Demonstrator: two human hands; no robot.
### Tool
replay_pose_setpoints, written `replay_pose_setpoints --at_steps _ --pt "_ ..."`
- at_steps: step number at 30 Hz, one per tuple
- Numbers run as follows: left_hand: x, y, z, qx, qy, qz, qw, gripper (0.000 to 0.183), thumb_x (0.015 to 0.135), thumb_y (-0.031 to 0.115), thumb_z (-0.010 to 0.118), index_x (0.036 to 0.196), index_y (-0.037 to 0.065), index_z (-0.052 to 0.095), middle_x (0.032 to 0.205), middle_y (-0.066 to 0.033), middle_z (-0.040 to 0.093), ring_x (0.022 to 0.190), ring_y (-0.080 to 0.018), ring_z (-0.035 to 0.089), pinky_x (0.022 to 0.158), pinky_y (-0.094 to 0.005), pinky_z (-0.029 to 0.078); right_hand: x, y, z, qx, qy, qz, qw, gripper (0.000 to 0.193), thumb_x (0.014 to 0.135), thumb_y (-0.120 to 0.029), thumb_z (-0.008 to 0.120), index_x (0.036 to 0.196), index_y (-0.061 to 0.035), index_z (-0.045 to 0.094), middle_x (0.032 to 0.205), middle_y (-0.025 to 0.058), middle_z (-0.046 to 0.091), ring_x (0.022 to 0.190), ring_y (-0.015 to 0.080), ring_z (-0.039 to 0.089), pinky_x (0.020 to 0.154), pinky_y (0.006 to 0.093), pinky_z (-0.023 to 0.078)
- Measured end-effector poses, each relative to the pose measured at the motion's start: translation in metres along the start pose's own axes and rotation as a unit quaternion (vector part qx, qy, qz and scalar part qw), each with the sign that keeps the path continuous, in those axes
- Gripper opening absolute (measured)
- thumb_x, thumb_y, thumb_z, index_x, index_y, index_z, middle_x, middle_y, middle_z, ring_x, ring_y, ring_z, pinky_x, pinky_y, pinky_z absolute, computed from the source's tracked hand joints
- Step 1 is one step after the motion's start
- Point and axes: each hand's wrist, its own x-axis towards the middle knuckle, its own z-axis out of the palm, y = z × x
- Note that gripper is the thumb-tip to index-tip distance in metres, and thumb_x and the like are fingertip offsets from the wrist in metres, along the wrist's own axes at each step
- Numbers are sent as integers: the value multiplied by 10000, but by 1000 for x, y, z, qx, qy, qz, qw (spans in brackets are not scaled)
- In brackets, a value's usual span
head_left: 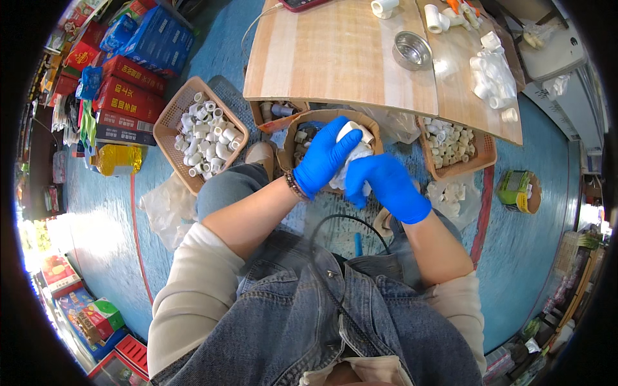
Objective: The person sits on the floor and wipes white plastic pipe fittings with a white cloth. They pick up each fitting from a cardboard box, wipe it thoroughly, and place it into a plastic basket. The person repeats this process for multiple fittings.
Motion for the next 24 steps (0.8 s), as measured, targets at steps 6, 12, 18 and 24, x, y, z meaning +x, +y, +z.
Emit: replay_pose_setpoints --at_steps 6,12,18,24 --pt "8 -22 -11 210 -84 -240 944 448 903 379 448 1155 15 515 1032 -200 587 885 -274 597 754 -357 478 -5 69 25 -645 -140 -36 750 201 695 -271 636 668 -72 654 659 97 604 680 281 570 618 413 411" --pt "15 -24 -14 440 -82 -66 892 465 897 408 439 1105 6 543 951 -236 595 881 -362 584 741 -416 467 4 65 24 -560 -55 -90 822 127 709 -215 623 696 -98 671 640 113 603 575 265 565 536 369 435" --pt "7 -6 -9 50 -13 -40 998 413 871 394 522 1002 3 522 943 -151 555 847 -204 546 742 -318 445 7 -2 11 -67 -6 69 995 264 862 -293 528 900 -67 659 649 99 602 513 193 526 504 324 431" --pt "13 19 -15 293 -90 316 898 497 767 481 591 993 39 553 968 -130 531 915 -303 501 823 -401 401 12 -20 -9 491 -25 -62 869 660 917 -527 246 780 5 612 520 100 500 422 165 397 424 269 327"
